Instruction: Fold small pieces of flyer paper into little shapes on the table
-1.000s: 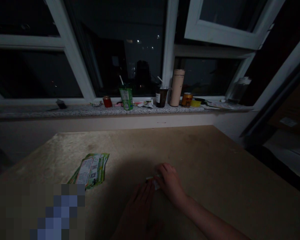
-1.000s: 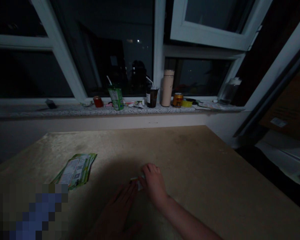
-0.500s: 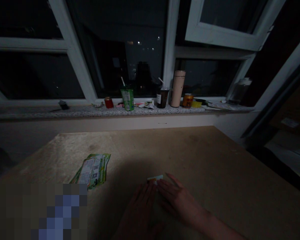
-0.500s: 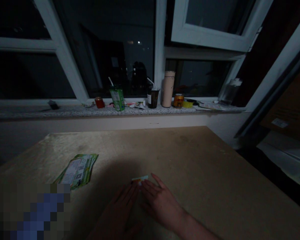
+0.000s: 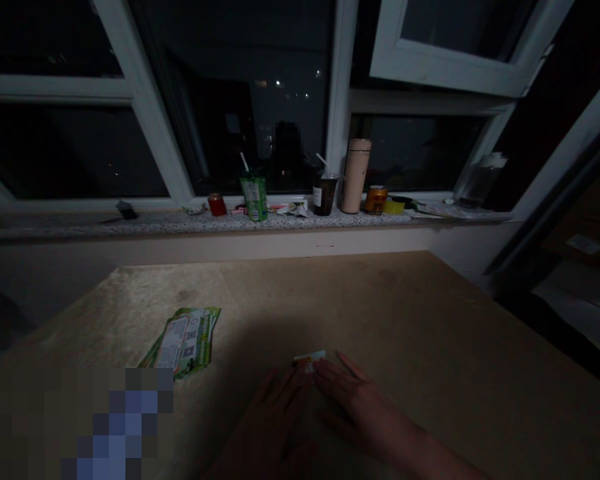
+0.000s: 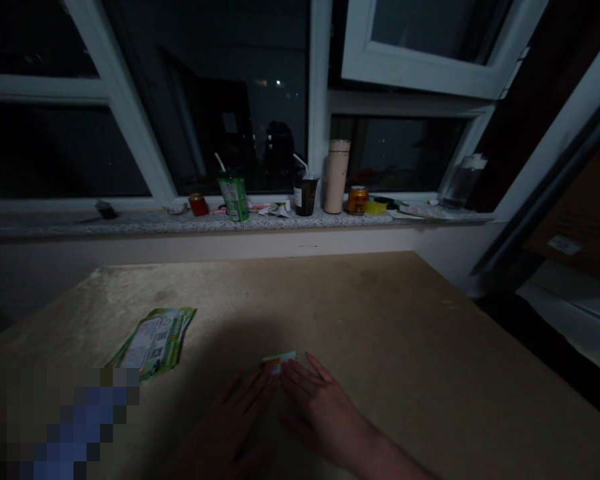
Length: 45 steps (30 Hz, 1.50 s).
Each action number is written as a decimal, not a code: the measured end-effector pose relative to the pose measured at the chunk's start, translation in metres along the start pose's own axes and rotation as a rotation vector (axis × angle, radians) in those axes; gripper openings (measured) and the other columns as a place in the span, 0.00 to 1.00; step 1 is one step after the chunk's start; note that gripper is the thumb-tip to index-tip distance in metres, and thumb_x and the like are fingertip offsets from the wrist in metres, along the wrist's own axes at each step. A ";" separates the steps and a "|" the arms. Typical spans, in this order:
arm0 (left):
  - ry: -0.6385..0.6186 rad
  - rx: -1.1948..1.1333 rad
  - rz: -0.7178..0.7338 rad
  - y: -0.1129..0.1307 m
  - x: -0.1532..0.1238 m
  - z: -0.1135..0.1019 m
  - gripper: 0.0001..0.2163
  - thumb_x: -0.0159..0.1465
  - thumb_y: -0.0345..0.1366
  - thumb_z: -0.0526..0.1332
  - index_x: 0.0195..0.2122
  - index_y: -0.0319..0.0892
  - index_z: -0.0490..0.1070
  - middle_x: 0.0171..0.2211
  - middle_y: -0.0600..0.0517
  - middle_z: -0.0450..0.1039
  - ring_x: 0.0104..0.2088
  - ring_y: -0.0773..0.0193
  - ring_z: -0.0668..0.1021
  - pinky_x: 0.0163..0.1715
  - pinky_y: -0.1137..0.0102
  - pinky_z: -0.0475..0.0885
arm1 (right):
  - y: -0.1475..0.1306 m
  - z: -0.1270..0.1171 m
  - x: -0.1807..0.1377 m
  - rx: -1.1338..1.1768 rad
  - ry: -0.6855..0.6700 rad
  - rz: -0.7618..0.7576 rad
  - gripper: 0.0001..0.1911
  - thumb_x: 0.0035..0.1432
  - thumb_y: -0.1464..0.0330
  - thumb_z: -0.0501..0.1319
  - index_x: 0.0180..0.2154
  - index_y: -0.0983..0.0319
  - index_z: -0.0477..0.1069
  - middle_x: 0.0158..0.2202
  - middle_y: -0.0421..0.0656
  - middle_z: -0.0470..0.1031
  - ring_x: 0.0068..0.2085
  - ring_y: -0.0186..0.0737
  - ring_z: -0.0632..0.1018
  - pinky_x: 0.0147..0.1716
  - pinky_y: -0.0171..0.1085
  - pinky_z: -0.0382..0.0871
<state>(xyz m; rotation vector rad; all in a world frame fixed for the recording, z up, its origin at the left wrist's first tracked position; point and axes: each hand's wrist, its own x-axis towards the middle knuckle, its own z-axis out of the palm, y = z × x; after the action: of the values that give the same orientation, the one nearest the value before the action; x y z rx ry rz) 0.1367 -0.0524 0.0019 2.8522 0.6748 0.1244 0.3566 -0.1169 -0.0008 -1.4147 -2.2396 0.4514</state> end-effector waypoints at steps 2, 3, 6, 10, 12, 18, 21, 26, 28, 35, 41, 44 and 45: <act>-0.012 0.000 0.000 0.000 0.000 0.000 0.37 0.62 0.40 0.58 0.67 0.46 0.37 0.67 0.51 0.40 0.65 0.53 0.49 0.61 0.52 0.49 | 0.002 -0.001 0.000 -0.008 -0.027 -0.006 0.28 0.61 0.66 0.56 0.62 0.59 0.54 0.63 0.44 0.57 0.63 0.42 0.59 0.65 0.49 0.39; -0.013 0.000 -0.003 -0.001 0.000 0.000 0.37 0.63 0.40 0.58 0.67 0.46 0.36 0.67 0.51 0.40 0.65 0.53 0.49 0.61 0.52 0.49 | 0.002 -0.002 0.000 -0.018 -0.045 -0.012 0.28 0.62 0.66 0.56 0.62 0.59 0.54 0.63 0.44 0.57 0.63 0.42 0.58 0.65 0.49 0.39; 0.001 -0.001 -0.003 0.000 0.000 0.002 0.38 0.62 0.44 0.59 0.67 0.46 0.36 0.67 0.50 0.40 0.64 0.50 0.49 0.61 0.52 0.48 | 0.003 -0.002 0.000 -0.058 -0.076 -0.023 0.29 0.62 0.66 0.55 0.63 0.61 0.52 0.64 0.45 0.55 0.64 0.42 0.57 0.65 0.49 0.37; 0.018 0.030 0.012 0.003 0.000 0.000 0.37 0.63 0.43 0.58 0.67 0.45 0.36 0.67 0.50 0.40 0.64 0.50 0.50 0.61 0.51 0.48 | 0.002 0.003 -0.001 -0.109 -0.078 -0.014 0.31 0.62 0.66 0.54 0.64 0.61 0.48 0.65 0.45 0.53 0.64 0.42 0.55 0.65 0.50 0.35; 0.027 0.053 0.018 0.006 0.001 -0.003 0.36 0.64 0.42 0.57 0.67 0.44 0.36 0.67 0.49 0.40 0.64 0.51 0.50 0.61 0.51 0.48 | 0.000 0.004 -0.004 -0.130 -0.076 -0.008 0.32 0.62 0.67 0.55 0.65 0.60 0.46 0.65 0.44 0.51 0.65 0.42 0.53 0.65 0.50 0.37; 0.018 0.078 0.015 0.004 0.000 -0.003 0.32 0.65 0.44 0.56 0.66 0.44 0.43 0.66 0.48 0.45 0.64 0.50 0.51 0.61 0.50 0.49 | 0.002 -0.004 -0.013 -0.251 0.015 0.040 0.29 0.63 0.68 0.54 0.64 0.62 0.50 0.63 0.45 0.57 0.64 0.44 0.55 0.64 0.53 0.40; 0.008 0.089 0.027 0.001 0.000 0.001 0.33 0.64 0.44 0.57 0.66 0.43 0.44 0.66 0.47 0.46 0.64 0.50 0.52 0.61 0.50 0.49 | 0.002 -0.002 -0.014 -0.341 0.046 0.028 0.26 0.64 0.67 0.52 0.62 0.64 0.54 0.62 0.46 0.59 0.64 0.46 0.56 0.64 0.55 0.42; 0.034 0.103 0.027 0.004 0.001 0.004 0.33 0.65 0.45 0.56 0.66 0.40 0.44 0.66 0.44 0.44 0.64 0.48 0.51 0.61 0.50 0.50 | -0.003 0.010 -0.008 -0.433 0.127 0.017 0.27 0.62 0.64 0.54 0.59 0.72 0.60 0.59 0.53 0.63 0.62 0.49 0.61 0.63 0.53 0.51; 0.043 0.092 0.030 0.006 0.000 0.004 0.35 0.64 0.44 0.57 0.67 0.40 0.41 0.66 0.44 0.44 0.64 0.48 0.52 0.61 0.51 0.51 | -0.004 0.011 -0.008 -0.428 0.148 0.012 0.26 0.62 0.64 0.55 0.58 0.71 0.60 0.58 0.53 0.65 0.61 0.49 0.62 0.63 0.53 0.51; 0.051 0.040 0.039 0.007 -0.001 0.001 0.40 0.63 0.46 0.59 0.67 0.44 0.32 0.65 0.47 0.45 0.63 0.51 0.55 0.61 0.55 0.53 | -0.003 0.008 -0.006 -0.245 0.168 0.016 0.23 0.62 0.70 0.54 0.58 0.60 0.61 0.57 0.42 0.67 0.60 0.42 0.65 0.64 0.52 0.48; 0.046 0.020 0.050 0.005 0.000 0.004 0.41 0.63 0.45 0.58 0.67 0.45 0.29 0.66 0.48 0.43 0.64 0.51 0.53 0.61 0.53 0.53 | -0.010 0.010 -0.004 -0.126 0.116 0.044 0.24 0.61 0.69 0.54 0.59 0.63 0.61 0.56 0.45 0.68 0.59 0.40 0.67 0.64 0.45 0.50; 0.056 0.008 0.044 0.005 0.000 0.008 0.40 0.63 0.43 0.58 0.67 0.43 0.30 0.66 0.47 0.43 0.64 0.51 0.53 0.61 0.54 0.52 | -0.012 0.010 -0.003 -0.121 0.102 0.060 0.24 0.60 0.70 0.55 0.58 0.64 0.62 0.56 0.47 0.69 0.58 0.41 0.67 0.64 0.47 0.48; 0.059 0.007 0.042 0.005 0.000 0.009 0.40 0.64 0.43 0.58 0.67 0.42 0.30 0.66 0.46 0.42 0.64 0.52 0.53 0.61 0.54 0.52 | -0.013 0.011 -0.003 -0.122 0.100 0.063 0.24 0.59 0.70 0.55 0.57 0.65 0.63 0.56 0.48 0.69 0.58 0.42 0.68 0.64 0.47 0.47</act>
<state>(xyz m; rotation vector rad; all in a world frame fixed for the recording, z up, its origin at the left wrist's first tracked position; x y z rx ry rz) 0.1406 -0.0587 -0.0058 2.8807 0.6284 0.2143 0.3422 -0.1249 -0.0039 -1.5381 -2.1790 0.2620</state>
